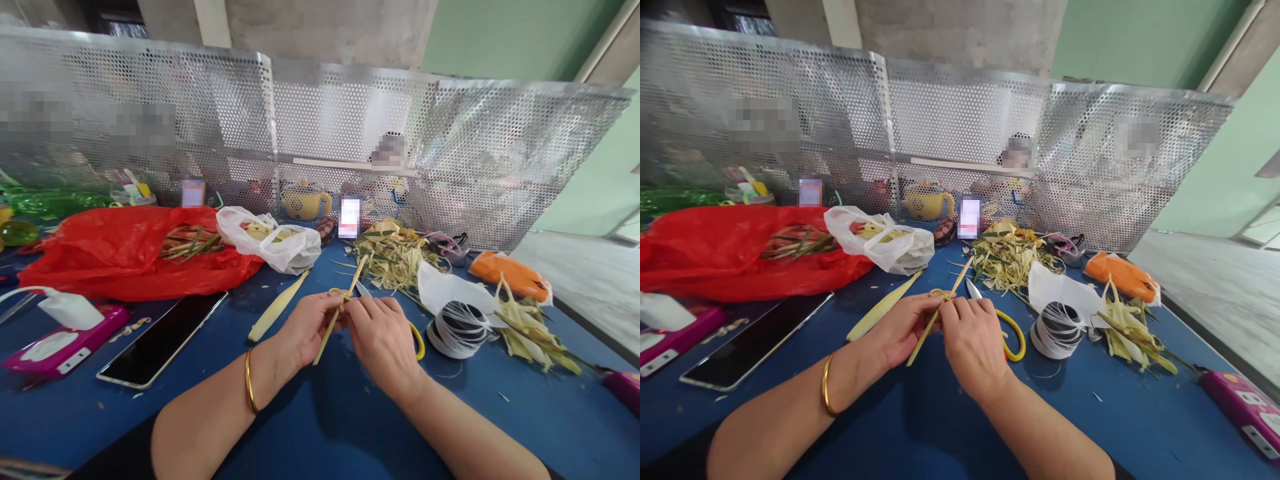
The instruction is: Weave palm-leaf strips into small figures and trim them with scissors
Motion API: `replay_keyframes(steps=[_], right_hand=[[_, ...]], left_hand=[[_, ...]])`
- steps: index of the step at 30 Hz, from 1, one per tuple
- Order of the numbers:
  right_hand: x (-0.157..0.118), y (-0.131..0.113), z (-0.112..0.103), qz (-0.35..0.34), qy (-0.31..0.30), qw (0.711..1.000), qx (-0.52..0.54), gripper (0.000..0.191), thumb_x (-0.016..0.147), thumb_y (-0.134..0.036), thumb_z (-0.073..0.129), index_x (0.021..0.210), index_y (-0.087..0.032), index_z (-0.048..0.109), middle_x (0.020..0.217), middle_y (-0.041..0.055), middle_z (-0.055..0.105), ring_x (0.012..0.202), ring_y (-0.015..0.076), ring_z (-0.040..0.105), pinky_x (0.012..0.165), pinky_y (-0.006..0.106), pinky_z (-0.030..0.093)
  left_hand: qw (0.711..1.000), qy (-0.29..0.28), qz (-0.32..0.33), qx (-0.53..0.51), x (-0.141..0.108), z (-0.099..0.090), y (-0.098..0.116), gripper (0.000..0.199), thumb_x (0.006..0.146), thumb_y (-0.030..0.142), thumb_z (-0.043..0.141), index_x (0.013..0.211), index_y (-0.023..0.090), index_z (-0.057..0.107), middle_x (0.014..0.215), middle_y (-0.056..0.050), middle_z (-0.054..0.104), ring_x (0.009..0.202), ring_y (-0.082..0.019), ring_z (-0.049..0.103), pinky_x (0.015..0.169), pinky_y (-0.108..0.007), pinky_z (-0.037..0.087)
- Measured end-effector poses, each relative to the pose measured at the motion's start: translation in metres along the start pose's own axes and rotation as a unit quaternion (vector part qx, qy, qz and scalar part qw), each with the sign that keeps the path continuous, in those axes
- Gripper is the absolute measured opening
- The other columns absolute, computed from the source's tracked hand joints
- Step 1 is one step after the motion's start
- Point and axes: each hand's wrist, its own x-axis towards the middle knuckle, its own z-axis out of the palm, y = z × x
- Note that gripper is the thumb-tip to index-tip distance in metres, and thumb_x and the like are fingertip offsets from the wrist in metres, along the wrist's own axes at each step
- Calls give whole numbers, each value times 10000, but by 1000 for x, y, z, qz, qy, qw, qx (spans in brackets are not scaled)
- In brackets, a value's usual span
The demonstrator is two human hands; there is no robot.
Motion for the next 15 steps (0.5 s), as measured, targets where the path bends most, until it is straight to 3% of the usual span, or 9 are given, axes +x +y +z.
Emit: replay_keyframes(steps=[2,5,7,10,13,15], right_hand=[[1,-1,-2,-18,-11,1000,0,100,912,-140,511,874,-179,595,829,43,612,757,199,530,732,345,347],[3,-2,-5,-103,-35,994,8,98,911,-147,514,922,-175,607,935,67,612,853,213,527,806,361,381],[4,-3,-5,-166,-49,985,16,98,916,-159,512,889,-170,605,941,70,604,894,215,527,857,372,389],[5,-2,-3,-208,-55,976,20,138,918,-149,497,818,-167,592,900,66,591,906,216,529,886,385,391],[4,-1,0,-174,-46,983,45,166,921,-134,473,813,-174,592,859,57,592,857,206,534,848,380,405],[3,1,2,-82,-19,991,107,159,919,-141,469,842,-182,602,883,60,606,866,202,544,827,369,413]], left_hand=[[1000,-19,3,3,1,-2,-3,67,653,116,685,683,131,627,682,-3,617,603,-89,547,604,-204,434],[999,-32,7,-12,3,-5,-6,103,648,120,706,683,127,609,681,-5,607,607,-93,555,606,-205,435],[1000,-25,6,-12,4,-6,-8,125,637,119,717,703,124,610,695,-10,610,625,-101,574,608,-204,442],[1000,-22,3,0,4,-6,-10,152,614,91,715,736,118,629,713,-18,614,644,-108,589,603,-197,446],[999,-36,1,6,4,-6,-9,137,607,68,708,710,123,635,679,-8,601,599,-96,560,569,-193,427],[999,-43,5,12,4,-6,-8,105,630,83,711,696,131,646,667,-5,605,582,-95,549,573,-201,431]])
